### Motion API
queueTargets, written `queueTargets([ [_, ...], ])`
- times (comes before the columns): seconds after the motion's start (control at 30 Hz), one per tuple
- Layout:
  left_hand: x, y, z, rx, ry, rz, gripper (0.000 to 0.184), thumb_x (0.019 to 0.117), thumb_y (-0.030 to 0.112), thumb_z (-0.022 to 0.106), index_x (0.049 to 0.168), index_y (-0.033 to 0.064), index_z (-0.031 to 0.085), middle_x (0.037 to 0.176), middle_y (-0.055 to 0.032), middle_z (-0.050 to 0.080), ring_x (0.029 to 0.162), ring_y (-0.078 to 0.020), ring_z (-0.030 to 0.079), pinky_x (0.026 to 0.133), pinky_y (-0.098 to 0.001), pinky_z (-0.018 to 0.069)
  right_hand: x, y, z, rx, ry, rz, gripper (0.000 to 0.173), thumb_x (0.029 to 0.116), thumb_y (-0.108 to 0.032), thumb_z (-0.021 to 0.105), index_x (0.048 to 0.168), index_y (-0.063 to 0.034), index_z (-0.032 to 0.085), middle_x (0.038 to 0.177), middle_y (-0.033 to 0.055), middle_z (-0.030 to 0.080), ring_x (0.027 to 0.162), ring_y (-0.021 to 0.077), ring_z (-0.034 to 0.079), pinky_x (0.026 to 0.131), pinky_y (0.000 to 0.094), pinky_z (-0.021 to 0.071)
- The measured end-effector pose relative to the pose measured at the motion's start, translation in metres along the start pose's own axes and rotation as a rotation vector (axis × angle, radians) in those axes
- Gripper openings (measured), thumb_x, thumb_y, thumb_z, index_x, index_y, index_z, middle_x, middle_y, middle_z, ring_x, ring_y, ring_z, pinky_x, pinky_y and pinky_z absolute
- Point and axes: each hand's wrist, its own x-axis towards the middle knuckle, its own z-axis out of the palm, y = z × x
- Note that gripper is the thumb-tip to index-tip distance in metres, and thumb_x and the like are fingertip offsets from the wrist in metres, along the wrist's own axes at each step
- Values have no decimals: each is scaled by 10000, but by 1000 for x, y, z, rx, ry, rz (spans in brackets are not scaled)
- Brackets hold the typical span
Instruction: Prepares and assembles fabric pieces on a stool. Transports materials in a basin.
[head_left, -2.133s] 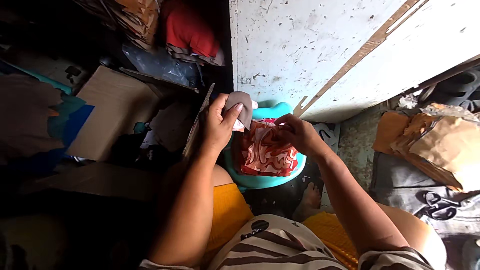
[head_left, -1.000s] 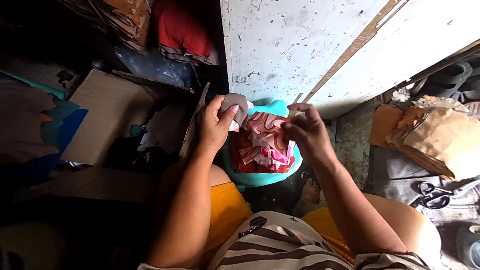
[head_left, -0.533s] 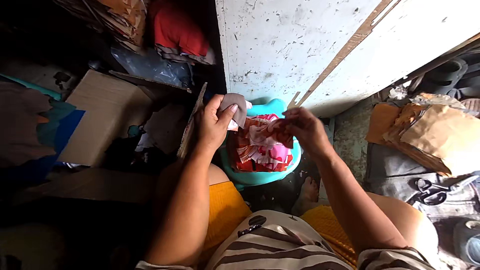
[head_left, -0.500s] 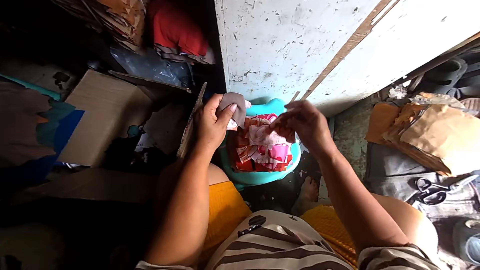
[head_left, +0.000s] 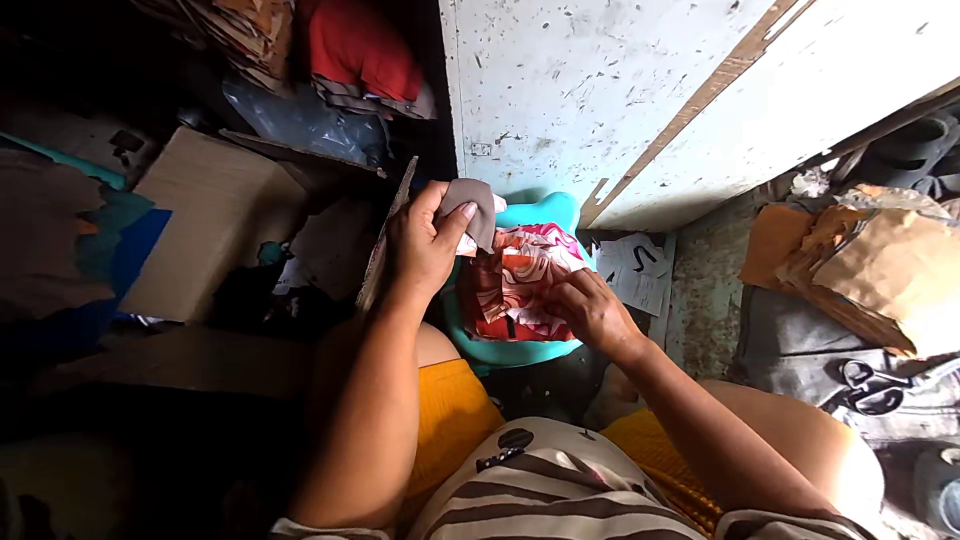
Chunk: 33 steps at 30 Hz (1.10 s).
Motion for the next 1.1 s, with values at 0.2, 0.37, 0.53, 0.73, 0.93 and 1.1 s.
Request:
queueTargets([
  [0.2, 1, -1, 2, 11, 13, 13, 213, 1002, 245, 645, 1120, 72, 686, 957, -22, 704, 868, -39, 661, 825, -266, 550, -13, -6, -4, -10, -23, -37, 183, 970, -65, 552, 1018, -86, 727, 967, 131, 699, 928, 289, 683, 852, 427, 563],
  [0.37, -1, 3, 6, -50, -11, 26, 193, 1001, 198, 645, 1116, 47, 682, 967, -25, 707, 880, -22, 662, 841, -241, 549, -13, -6, -11, 2, -133, -11, 198, 965, -222, 569, 981, -113, 733, 955, 101, 707, 918, 290, 667, 819, 461, 528],
  [0.53, -1, 3, 10, -189, -41, 35, 174, 1014, 142, 619, 1131, 20, 661, 963, -23, 702, 867, -22, 669, 818, -221, 566, -4, -2, -14, 104, -174, 93, 309, 989, -350, 589, 1042, -86, 741, 924, 104, 688, 927, 301, 658, 835, 485, 532],
  [0.73, -5, 24, 23, -572, -81, -69, 137, 1053, 106, 520, 1136, 57, 618, 972, 39, 683, 901, -29, 672, 852, -245, 581, 42, -17, -34, 564, 51, 330, 388, 937, -259, 695, 1192, 24, 620, 1048, 124, 689, 939, 199, 680, 803, 388, 582],
  [0.93, -17, 29, 43, -488, -209, -136, 205, 1084, 263, 511, 1111, 107, 640, 832, 1, 644, 648, -47, 603, 590, -221, 541, 83, -41, -36, 996, 66, 435, 270, 953, -58, 686, 1186, -39, 552, 968, 74, 678, 817, 131, 681, 733, 308, 600],
  [1.1, -14, 20, 42, -501, -255, -134, 236, 1021, 192, 625, 1227, 80, 649, 1027, -29, 702, 852, -76, 669, 755, -276, 582, 88, -26, -50, 735, 62, 410, 123, 1032, -148, 589, 1058, -55, 665, 842, 22, 704, 737, 91, 687, 697, 306, 601],
])
